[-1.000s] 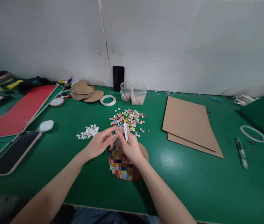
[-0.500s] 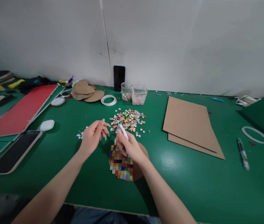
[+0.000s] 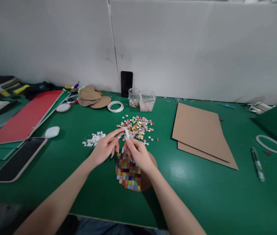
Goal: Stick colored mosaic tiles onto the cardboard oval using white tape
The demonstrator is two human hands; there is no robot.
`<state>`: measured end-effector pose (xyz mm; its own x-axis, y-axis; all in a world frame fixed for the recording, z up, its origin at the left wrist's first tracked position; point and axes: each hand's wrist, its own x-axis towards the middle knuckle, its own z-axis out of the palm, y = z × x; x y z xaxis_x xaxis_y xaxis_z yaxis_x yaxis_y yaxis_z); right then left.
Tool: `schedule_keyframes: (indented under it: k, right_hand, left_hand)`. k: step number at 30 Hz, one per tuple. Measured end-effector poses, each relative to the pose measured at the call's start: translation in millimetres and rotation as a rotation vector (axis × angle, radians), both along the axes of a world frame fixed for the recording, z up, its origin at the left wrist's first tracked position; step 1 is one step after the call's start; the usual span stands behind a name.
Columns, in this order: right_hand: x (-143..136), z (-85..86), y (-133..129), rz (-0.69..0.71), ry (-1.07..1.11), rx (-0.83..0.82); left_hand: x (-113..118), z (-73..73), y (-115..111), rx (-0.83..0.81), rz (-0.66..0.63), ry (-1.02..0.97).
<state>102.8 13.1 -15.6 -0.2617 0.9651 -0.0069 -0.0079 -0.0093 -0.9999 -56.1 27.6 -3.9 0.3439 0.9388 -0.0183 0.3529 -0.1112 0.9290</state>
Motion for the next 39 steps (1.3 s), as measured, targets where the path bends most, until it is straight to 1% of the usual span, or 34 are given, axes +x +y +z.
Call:
schedule_keyframes:
  k: [2,4,6,8,9,11,14,17,19,22,25,27,29,31,36,39]
  right_hand:
    - [-0.1,-0.4,1.3,-0.040,0.008,-0.013]
    - [0.7,-0.1,1.7,-0.045,0.020,-0.010]
    - [2.0,0.3,1.3,-0.018,0.027,0.001]
    - [3.3,0.0,0.6,0.029,0.037,0.010]
    - [3.7,-0.5,0.3,0.049,0.043,0.017]
    - [3.8,-2.1,0.1,0.070,0.047,0.037]
    - [2.8,-4.2,1.3,0.031,0.023,0.033]
    - [1.7,-4.1,3.2,-0.044,0.005,-0.010]
    - [1.5,-2.9,4.0,-0.062,0.004,-0.016]
    - [2.5,-1.3,3.9,-0.062,-0.002,-0.002]
    - [4.8,-2.2,3.0,-0.014,0.013,-0.018]
    - [6.5,-3.7,2.3,0.046,0.031,-0.024]
    - [7.6,-4.8,1.7,0.093,0.035,-0.016]
    - [7.9,-4.8,1.1,0.118,0.030,-0.009]
    - [6.9,-2.5,0.5,0.144,0.036,0.011]
    - [6.8,-1.7,0.2,0.147,0.027,0.015]
  left_hand:
    - [-1.2,4.4,0.2,-0.033,-0.031,-0.067]
    - [-2.5,7.3,1.0,-0.071,-0.048,-0.137]
    - [-4.1,8.5,2.6,-0.094,-0.016,-0.189]
    - [-5.8,8.4,4.5,-0.112,0.023,-0.191]
    - [-6.5,8.0,5.3,-0.128,0.018,-0.176]
    - [-7.0,7.0,5.9,-0.165,-0.032,-0.135]
    - [-5.3,5.2,4.1,-0.183,-0.100,-0.113]
    - [-3.2,4.0,1.4,-0.158,-0.125,-0.125]
    - [-2.8,3.9,0.3,-0.137,-0.135,-0.128]
    - [-4.1,4.5,1.1,-0.084,-0.077,-0.119]
    - [-6.9,5.0,5.3,-0.042,0.064,-0.130]
    - [-8.7,4.6,8.9,-0.078,0.141,-0.187]
    - [-9.9,4.2,11.9,-0.143,0.184,-0.260]
    - [-10.0,4.5,13.3,-0.201,0.192,-0.317]
    - [-7.9,8.2,10.8,-0.325,0.132,-0.467]
    - [-7.4,9.2,9.1,-0.384,0.107,-0.518]
